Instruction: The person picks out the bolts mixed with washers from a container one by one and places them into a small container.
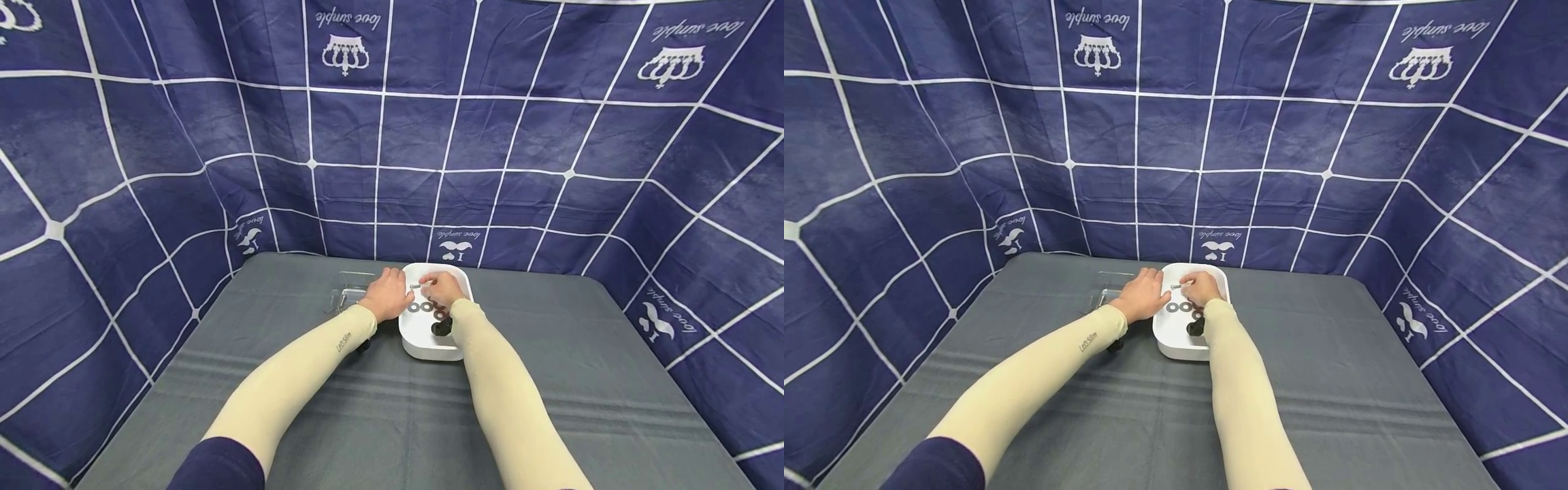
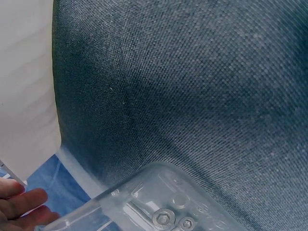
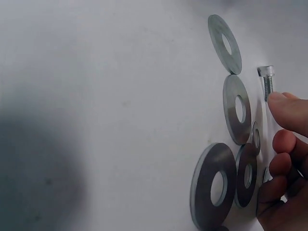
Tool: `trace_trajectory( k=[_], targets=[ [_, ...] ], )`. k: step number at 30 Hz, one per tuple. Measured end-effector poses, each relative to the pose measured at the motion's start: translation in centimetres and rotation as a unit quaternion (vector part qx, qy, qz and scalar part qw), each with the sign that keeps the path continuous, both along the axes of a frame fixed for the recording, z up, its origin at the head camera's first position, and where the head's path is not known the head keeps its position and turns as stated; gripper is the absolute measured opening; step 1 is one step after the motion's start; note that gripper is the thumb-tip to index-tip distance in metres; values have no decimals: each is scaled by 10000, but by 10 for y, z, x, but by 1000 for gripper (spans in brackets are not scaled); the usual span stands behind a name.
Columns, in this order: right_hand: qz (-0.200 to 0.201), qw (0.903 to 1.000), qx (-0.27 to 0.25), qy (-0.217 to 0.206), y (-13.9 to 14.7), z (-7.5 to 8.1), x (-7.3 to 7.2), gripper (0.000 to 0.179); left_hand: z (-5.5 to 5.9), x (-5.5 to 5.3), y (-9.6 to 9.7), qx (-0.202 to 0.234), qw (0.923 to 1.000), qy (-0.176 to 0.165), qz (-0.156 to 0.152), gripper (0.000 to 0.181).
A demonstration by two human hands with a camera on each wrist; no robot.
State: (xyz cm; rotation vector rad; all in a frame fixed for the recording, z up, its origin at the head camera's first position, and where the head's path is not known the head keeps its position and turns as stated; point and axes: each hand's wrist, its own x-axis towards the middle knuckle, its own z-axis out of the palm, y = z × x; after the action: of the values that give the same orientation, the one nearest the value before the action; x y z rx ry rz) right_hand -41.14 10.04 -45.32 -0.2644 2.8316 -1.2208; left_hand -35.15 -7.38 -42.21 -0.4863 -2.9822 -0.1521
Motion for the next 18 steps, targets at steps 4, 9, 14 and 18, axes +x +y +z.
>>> trace_trajectory(
  k=[4,9,14,18],
  targets=[
    [-72,9999,-98,-47,-2,1,2,28,-1,0,2,-21,10000,-53,-5,55],
    [-96,9999,-99,-71,-1,2,1,28,-2,-3,2,-92,9999,55,-85,54],
    [-52,9999,91,-19,-1,2,-4,27,-1,-4,2,-125,9997,167,-126,53],
    [-120,9995,266,-106,-4,1,-6,22,-3,-2,1,-76,9998,163,-92,53]
  ],
)
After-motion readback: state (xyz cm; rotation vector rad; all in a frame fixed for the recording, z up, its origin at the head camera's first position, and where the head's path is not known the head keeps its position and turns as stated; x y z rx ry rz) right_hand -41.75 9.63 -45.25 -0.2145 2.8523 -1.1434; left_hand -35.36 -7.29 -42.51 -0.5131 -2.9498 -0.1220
